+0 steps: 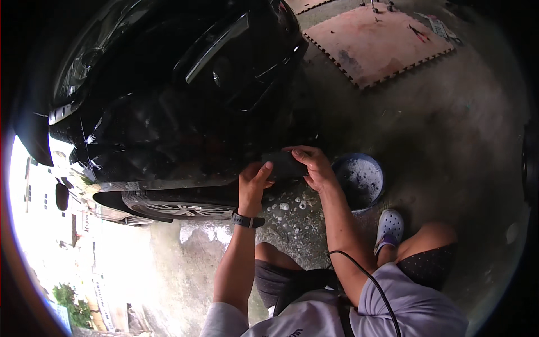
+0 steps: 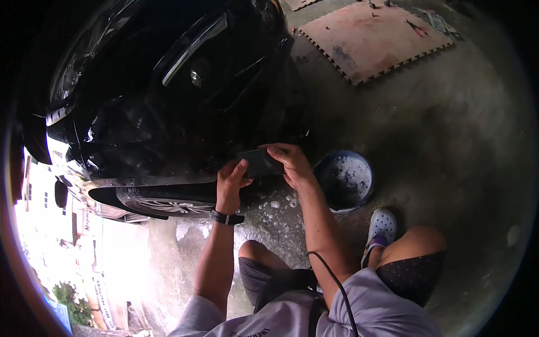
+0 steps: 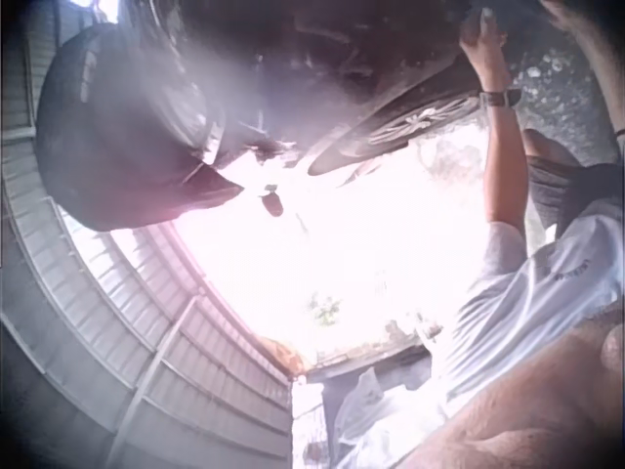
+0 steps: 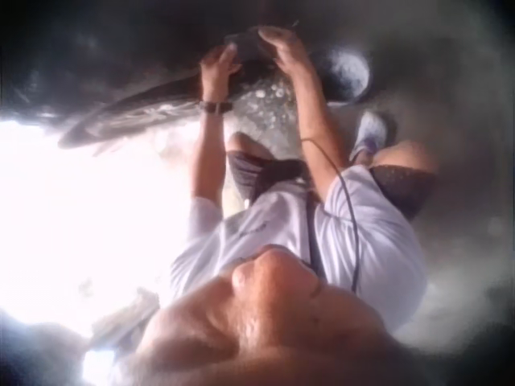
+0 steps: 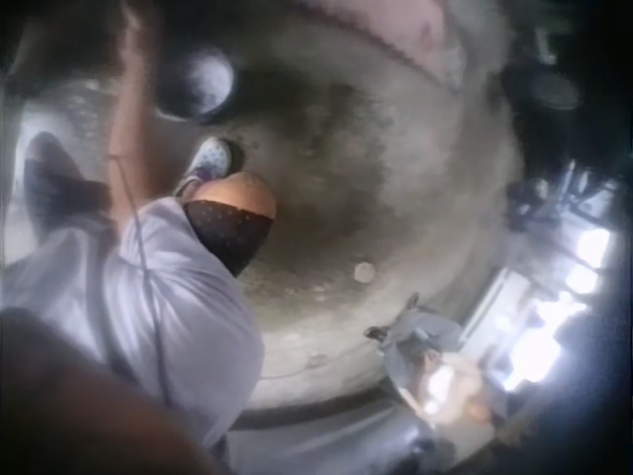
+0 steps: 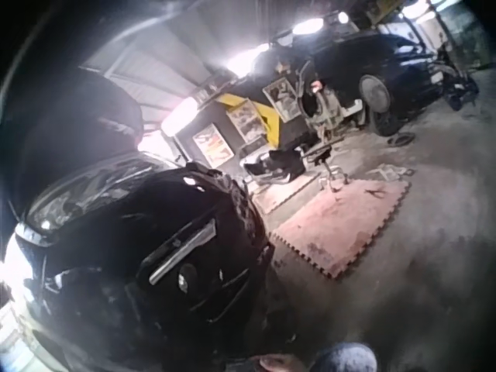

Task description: Wet sanding the paint on a black car bumper and fender using sandpaper and water.

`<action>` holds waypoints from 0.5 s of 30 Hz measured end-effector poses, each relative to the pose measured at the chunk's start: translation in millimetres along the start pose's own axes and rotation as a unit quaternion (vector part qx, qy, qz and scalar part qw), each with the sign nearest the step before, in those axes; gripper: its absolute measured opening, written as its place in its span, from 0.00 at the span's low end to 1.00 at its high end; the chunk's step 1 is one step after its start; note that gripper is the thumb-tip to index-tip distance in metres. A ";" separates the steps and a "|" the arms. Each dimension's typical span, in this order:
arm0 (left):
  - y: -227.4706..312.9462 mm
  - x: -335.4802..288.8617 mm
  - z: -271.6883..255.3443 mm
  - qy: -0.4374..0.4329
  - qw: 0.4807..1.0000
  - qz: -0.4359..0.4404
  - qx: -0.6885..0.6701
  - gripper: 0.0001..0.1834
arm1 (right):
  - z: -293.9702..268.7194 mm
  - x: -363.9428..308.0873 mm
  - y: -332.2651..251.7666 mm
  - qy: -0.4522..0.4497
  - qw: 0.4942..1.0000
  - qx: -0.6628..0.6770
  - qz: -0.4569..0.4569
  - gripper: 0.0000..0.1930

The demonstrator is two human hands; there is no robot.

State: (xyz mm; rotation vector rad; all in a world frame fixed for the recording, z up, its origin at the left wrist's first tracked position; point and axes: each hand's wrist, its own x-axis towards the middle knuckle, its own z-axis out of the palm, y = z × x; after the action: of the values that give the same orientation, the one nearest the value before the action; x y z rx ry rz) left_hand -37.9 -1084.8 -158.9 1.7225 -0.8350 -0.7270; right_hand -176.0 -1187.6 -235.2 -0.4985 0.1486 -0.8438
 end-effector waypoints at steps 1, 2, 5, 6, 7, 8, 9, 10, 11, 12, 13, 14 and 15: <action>0.5 -0.3 2.8 0.007 0.999 -0.019 -0.035 0.22 | -4.7 1.3 1.9 0.002 0.999 -0.034 -0.011 0.16; -1.1 -1.1 1.7 0.005 0.999 -0.021 -0.028 0.22 | -9.7 2.1 4.6 0.004 0.997 -0.067 -0.023 0.15; -4.8 0.5 -3.4 -0.056 0.997 -0.005 0.050 0.20 | -29.0 8.8 9.3 0.015 0.983 -0.172 -0.069 0.13; -7.3 -0.3 -7.9 -0.054 0.998 -0.010 0.031 0.18 | -26.4 7.1 5.7 0.019 0.983 -0.167 -0.069 0.13; -10.3 0.2 -11.4 -0.053 0.998 -0.016 0.010 0.16 | -24.0 4.9 0.4 -0.001 0.969 -0.240 -0.067 0.13; -14.6 2.7 -14.0 -0.056 0.998 -0.019 0.014 0.16 | -22.6 3.9 -2.5 -0.020 0.948 -0.311 -0.063 0.12; -18.0 5.7 -14.9 -0.046 0.997 -0.014 0.057 0.15 | -22.8 4.2 -3.1 -0.014 0.949 -0.309 -0.065 0.12; -21.0 8.3 -15.8 -0.036 0.994 -0.008 0.099 0.14 | -22.1 4.8 -3.1 -0.028 0.942 -0.330 -0.055 0.12; -23.6 10.1 -17.2 -0.042 0.994 -0.009 0.101 0.14 | -21.9 4.6 -2.9 -0.043 0.934 -0.352 -0.045 0.12; -26.8 12.3 -18.9 -0.019 0.995 -0.013 0.096 0.12 | -23.7 4.4 -1.1 -0.037 0.935 -0.350 -0.046 0.12; -29.6 15.2 -20.8 0.003 0.996 -0.016 0.090 0.10 | -25.6 4.2 0.5 -0.043 0.938 -0.342 -0.040 0.12; -32.0 19.5 -24.6 -0.002 0.996 -0.017 0.092 0.10 | -27.2 3.8 1.6 -0.050 0.941 -0.333 -0.034 0.12; -32.9 23.5 -28.3 -0.033 0.996 -0.031 0.079 0.09 | -26.9 2.7 1.0 -0.046 0.941 -0.332 -0.035 0.12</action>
State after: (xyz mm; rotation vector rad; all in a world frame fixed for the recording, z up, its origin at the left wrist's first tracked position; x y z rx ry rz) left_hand 4.3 -1081.8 -184.3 1.8803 -0.9076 -0.7796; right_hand -182.2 -1198.8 -259.0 -1.1824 0.3363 -0.8291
